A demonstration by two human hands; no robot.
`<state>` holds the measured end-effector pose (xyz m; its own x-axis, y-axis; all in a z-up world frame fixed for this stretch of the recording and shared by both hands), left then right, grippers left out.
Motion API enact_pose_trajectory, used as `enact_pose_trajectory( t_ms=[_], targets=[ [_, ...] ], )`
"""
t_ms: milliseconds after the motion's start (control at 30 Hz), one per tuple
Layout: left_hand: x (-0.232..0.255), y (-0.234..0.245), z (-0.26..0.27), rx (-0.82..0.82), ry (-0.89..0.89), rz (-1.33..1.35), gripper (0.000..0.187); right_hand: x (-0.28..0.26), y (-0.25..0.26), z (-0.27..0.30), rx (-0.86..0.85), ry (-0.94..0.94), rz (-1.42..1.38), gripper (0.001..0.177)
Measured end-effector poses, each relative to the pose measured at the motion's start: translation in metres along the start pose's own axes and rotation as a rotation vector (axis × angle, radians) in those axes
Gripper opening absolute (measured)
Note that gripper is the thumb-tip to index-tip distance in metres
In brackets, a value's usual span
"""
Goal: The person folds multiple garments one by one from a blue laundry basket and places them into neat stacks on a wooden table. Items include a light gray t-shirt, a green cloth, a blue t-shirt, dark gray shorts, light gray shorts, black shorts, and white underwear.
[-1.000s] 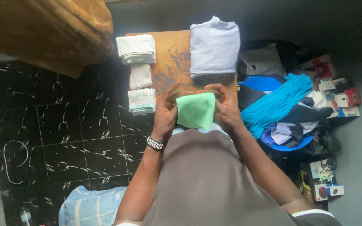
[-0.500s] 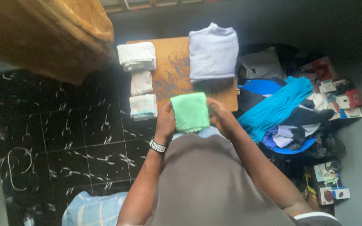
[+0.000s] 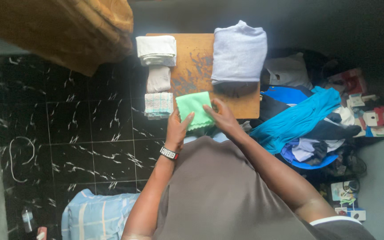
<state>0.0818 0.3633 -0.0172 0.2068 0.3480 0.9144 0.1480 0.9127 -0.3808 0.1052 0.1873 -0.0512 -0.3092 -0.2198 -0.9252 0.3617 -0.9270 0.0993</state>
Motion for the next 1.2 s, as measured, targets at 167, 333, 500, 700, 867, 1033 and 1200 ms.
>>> enact_pose_trajectory(
  t_ms=[167,333,500,700,867,1033,1200],
  targets=[
    [-0.074,0.069,0.015,0.255,0.285,-0.172,0.033,0.053,-0.034,-0.049,-0.038,-0.012,0.241,0.031],
    [-0.078,0.152,0.009,0.435,0.027,-0.730,0.025,0.083,-0.083,-0.091,-0.150,0.035,0.257,0.025],
    [-0.099,0.217,-0.004,0.496,0.105,-0.791,0.024,0.096,-0.115,-0.128,-0.218,-0.028,0.318,0.028],
    [-0.102,0.242,-0.023,0.477,0.090,-0.715,0.025,0.095,-0.123,-0.156,-0.179,-0.079,0.379,0.032],
    [-0.088,0.239,-0.012,0.599,0.166,-0.819,0.031,0.086,-0.111,-0.157,-0.189,-0.043,0.601,0.044],
    [-0.044,0.191,-0.002,0.565,-0.016,-1.221,0.033,0.060,-0.119,-0.136,-0.329,0.205,0.935,0.046],
    [-0.060,0.142,-0.020,0.151,-0.100,-1.462,0.050,0.039,-0.146,-0.114,-0.424,0.533,1.121,0.060]
  ],
)
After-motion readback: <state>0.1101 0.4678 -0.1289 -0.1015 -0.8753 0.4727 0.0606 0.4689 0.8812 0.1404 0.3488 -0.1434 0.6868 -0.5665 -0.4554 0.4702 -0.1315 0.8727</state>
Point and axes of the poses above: each hand's wrist, its own z-axis away from the middle knuckle, its own y-axis out of the back of the hand, x = y × z, the point moved 10 cm from there along -z, towards the middle knuckle, and after that the axes turned 10 degrees about -x, right-handed, at the moved point
